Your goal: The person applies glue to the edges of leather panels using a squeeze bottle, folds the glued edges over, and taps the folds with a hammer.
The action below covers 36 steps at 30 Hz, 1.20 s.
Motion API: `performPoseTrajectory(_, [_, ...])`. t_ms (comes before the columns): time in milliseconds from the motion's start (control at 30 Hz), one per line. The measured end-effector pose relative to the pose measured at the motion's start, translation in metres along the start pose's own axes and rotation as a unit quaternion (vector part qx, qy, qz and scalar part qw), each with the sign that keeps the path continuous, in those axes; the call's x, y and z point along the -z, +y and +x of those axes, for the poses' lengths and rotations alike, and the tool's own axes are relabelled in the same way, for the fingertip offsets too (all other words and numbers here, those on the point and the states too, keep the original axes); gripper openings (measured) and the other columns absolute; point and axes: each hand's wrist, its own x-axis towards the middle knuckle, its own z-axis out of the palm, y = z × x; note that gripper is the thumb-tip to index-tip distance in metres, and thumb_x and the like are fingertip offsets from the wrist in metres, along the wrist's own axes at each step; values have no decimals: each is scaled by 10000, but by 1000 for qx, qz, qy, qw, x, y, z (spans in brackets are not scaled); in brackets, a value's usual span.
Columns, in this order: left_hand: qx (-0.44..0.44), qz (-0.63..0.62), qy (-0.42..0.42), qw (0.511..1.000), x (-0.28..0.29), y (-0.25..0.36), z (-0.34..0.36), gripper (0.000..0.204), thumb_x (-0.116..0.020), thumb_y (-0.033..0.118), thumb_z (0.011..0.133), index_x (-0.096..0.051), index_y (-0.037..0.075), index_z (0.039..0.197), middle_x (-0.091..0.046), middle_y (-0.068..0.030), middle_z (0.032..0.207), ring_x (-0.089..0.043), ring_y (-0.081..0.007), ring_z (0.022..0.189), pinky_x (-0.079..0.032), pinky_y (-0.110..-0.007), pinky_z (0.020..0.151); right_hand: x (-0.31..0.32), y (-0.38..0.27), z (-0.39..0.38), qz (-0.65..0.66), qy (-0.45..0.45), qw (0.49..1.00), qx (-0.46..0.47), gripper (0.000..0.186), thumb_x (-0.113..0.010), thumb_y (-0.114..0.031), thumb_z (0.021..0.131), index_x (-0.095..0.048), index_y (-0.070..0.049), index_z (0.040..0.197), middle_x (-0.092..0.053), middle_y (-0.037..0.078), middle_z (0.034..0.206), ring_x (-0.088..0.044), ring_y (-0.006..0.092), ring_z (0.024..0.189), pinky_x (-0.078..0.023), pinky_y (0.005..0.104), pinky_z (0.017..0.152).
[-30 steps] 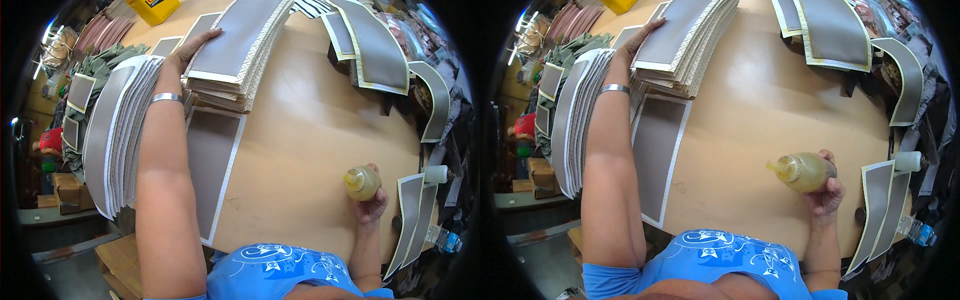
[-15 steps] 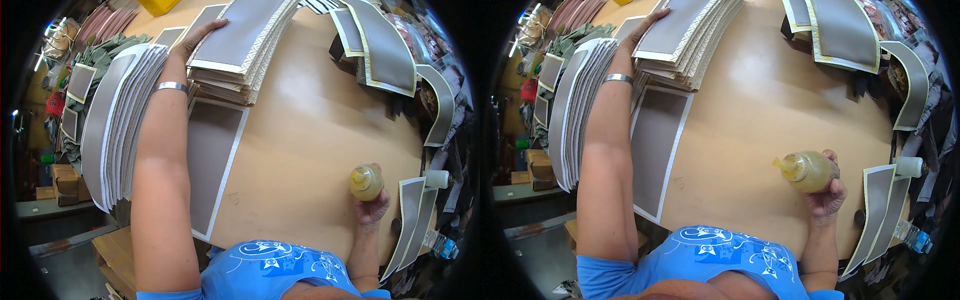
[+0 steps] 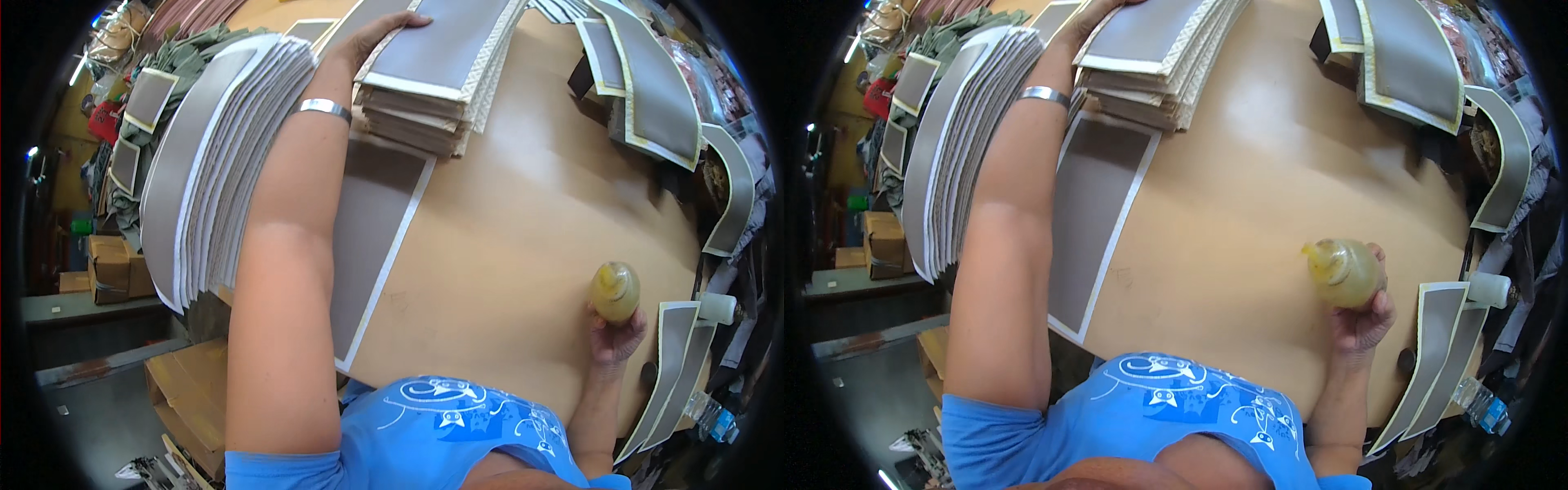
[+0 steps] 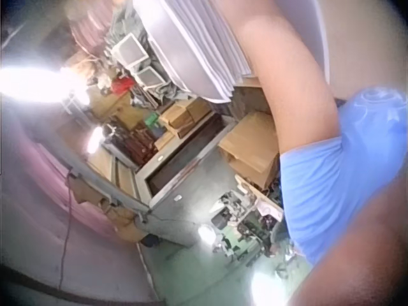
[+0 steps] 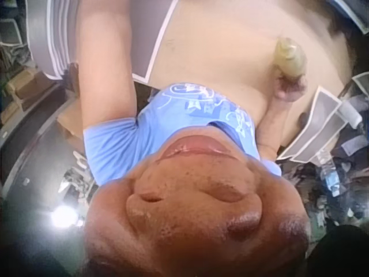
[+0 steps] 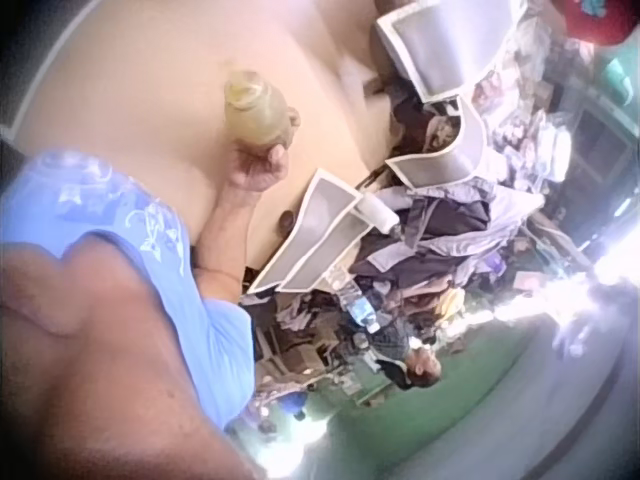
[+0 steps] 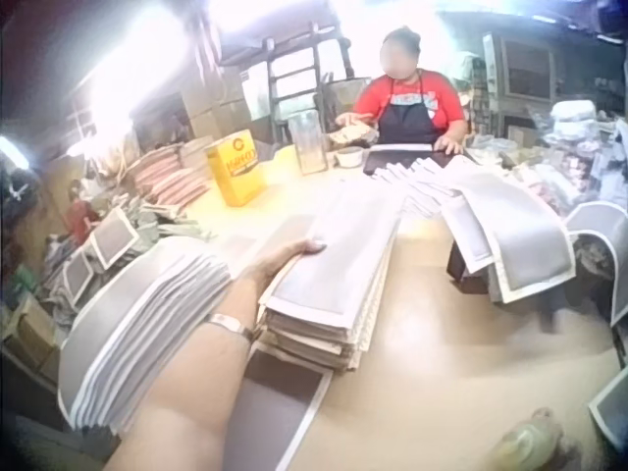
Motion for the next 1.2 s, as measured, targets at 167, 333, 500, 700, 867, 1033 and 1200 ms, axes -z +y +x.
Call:
performPoseTrajectory(167, [-187, 146, 237, 942, 25, -14, -41, 339, -560, 108, 816, -533, -42, 1119, -598, -200, 1011, -614, -235, 842, -497, -226, 726, -11, 4, -1, -42, 22, 999, 24, 599, -636, -204, 767, -366, 51, 1237, -399, 232, 1146, -444, 356, 927, -560, 344, 640])
performPoseTrajectory(333, [-409, 479, 348, 694, -26, -44, -139, 357, -683, 302, 710, -593, 42, 938, -617, -140, 841, -615, -272, 730, -506, -327, 654, -9, 0, -4, 16, 1, 1000, -18, 549, -613, -172, 793, -370, 51, 1233, -389, 232, 1149, -415, 356, 972, -557, 360, 683])
performPoseTrajectory(500, [-198, 631, 173, 730, -98, -126, -241, 314, -594, 81, 713, -510, 49, 1014, -496, -150, 1131, -553, -340, 962, -490, -403, 771, -18, 4, 0, 48, -20, 997, -49, 499, -612, -167, 787, -419, 36, 1201, -439, 246, 1141, -461, 399, 976, -561, 400, 701])
performPoseTrajectory(700, [-168, 684, 142, 695, -98, -129, -245, 314, -490, -45, 734, -484, 21, 1041, -476, -143, 1151, -584, -339, 865, -506, -400, 717, -21, 8, 4, 19, -79, 996, -43, 508, -598, -174, 803, -400, 79, 1196, -465, 286, 1121, -485, 450, 1015, -564, 412, 744])
performPoseTrajectory(867, [-283, 664, 150, 676, -84, -132, -258, 250, -504, -49, 721, -491, -28, 970, -497, -164, 1074, -600, -312, 806, -519, -373, 653, -35, 2, -3, 67, -115, 991, -26, 478, -612, -159, 795, -431, 56, 1180, -455, 281, 1137, -456, 438, 1058, -556, 417, 772])
performPoseTrajectory(1033, [-375, 622, 40, 686, -145, -129, -264, 406, -496, -8, 754, -479, 7, 1160, -495, -169, 1191, -593, -321, 948, -511, -379, 733, -47, -14, -12, 99, -140, 985, 6, 413, -636, -152, 773, -499, 28, 1119, -440, 249, 1167, -420, 424, 1069, -548, 411, 780])
performPoseTrajectory(1200, [-440, 552, -44, 707, -218, -125, -239, 422, -496, 76, 823, -432, 51, 1240, -476, -190, 1214, -548, -365, 1028, -503, -386, 769, -55, -32, -22, 54, -139, 984, 93, 373, -616, -149, 783, -513, 41, 1087, -495, 241, 1111, -440, 452, 1070, -552, 412, 762])
